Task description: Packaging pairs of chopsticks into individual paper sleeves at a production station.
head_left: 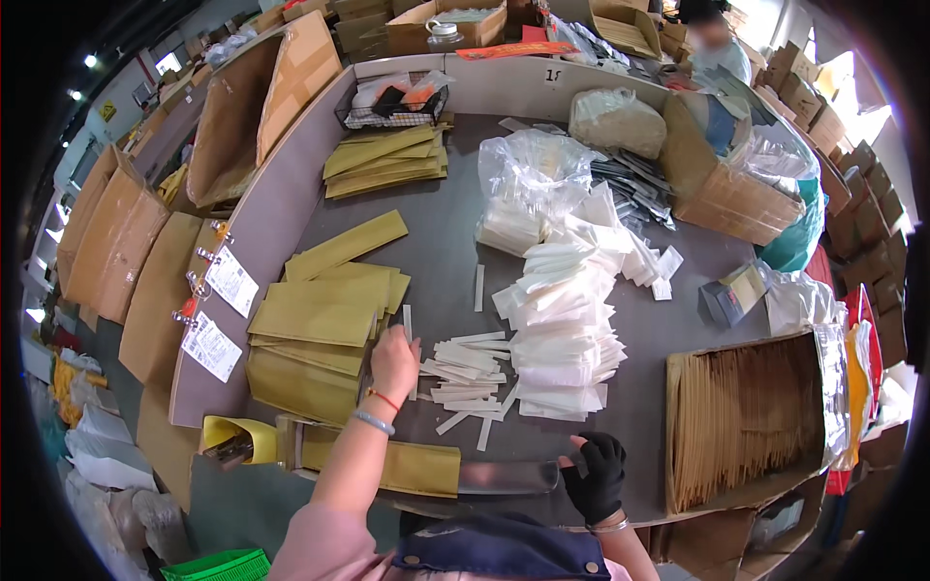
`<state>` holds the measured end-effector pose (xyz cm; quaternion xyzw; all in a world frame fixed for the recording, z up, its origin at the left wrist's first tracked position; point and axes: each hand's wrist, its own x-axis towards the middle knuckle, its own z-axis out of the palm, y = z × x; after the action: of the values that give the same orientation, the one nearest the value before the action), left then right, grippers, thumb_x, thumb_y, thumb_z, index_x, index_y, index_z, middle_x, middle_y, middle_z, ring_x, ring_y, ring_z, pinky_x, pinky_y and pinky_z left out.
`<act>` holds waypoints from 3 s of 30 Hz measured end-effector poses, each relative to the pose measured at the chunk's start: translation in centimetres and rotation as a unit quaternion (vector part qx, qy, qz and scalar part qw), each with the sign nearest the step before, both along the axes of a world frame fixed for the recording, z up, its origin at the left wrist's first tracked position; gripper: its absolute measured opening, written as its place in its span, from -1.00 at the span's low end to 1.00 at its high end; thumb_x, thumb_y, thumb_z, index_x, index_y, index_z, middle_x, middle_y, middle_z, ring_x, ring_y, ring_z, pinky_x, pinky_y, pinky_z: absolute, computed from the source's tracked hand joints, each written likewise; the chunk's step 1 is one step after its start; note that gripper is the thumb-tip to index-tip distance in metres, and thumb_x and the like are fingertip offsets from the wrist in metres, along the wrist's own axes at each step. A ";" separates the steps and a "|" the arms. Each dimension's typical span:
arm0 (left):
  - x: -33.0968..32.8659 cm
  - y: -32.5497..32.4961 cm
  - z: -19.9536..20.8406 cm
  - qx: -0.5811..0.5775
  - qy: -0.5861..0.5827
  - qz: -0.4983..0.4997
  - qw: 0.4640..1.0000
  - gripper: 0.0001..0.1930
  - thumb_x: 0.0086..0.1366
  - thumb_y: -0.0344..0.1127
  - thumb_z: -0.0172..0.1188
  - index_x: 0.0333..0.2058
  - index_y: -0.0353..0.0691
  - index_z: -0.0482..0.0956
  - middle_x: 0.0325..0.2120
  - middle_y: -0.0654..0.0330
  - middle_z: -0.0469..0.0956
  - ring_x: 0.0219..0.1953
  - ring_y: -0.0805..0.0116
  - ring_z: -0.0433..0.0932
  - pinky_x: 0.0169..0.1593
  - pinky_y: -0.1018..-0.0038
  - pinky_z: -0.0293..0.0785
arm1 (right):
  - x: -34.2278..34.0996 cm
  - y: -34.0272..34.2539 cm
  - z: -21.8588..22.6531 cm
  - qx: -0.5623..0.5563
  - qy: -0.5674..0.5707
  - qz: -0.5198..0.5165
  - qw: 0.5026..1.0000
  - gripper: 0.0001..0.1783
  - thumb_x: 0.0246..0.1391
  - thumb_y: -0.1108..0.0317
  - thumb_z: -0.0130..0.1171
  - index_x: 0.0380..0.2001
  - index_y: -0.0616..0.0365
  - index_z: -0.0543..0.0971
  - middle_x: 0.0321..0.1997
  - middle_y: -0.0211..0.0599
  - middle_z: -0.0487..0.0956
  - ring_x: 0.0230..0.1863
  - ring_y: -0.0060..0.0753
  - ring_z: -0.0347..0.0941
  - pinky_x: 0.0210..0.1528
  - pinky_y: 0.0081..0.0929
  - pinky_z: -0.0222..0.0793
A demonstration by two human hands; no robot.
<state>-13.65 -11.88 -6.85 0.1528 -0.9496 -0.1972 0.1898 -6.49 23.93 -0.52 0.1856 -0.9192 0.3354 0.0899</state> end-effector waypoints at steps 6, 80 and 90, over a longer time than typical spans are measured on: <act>-0.7 -1.2 -1.1 -0.014 -0.034 0.019 0.999 -0.87 0.15 -0.37 0.29 -0.41 -0.21 0.50 -0.43 0.01 0.53 -0.33 -0.10 0.55 -0.28 0.08 0.49 | 0.2 1.4 1.1 -0.012 0.035 -0.024 0.999 -0.59 -0.20 0.47 0.39 -0.17 0.12 0.58 -0.15 -0.18 0.56 -0.08 -0.04 0.47 0.01 -0.22 0.36; 10.8 9.0 11.1 -0.082 -0.193 -0.479 0.852 -0.80 -0.14 -0.33 0.27 -0.42 -0.02 0.60 -0.23 0.13 0.43 -0.12 0.09 0.41 -0.13 0.19 0.37 | 1.1 -1.7 -0.1 0.119 -0.040 0.198 0.972 -0.31 -0.32 -0.06 0.49 -0.09 -0.01 0.52 -0.13 -0.38 0.52 0.00 -0.20 0.42 0.13 -0.17 0.16; 14.8 5.8 4.2 -0.009 -0.061 -0.132 0.989 -0.12 -0.15 -0.03 0.57 0.16 -0.19 0.42 0.23 -0.11 0.24 0.29 -0.21 0.16 0.30 -0.05 0.13 | 1.2 1.3 3.0 0.156 -0.044 0.074 0.984 -0.32 -0.29 0.06 0.48 -0.06 0.06 0.50 -0.16 -0.25 0.53 -0.07 -0.09 0.43 0.09 -0.14 0.22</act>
<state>1.18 -6.10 -2.63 0.0358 -0.9729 -0.2025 0.1055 -5.30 25.18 2.45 0.2502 -0.9470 0.2015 -0.0063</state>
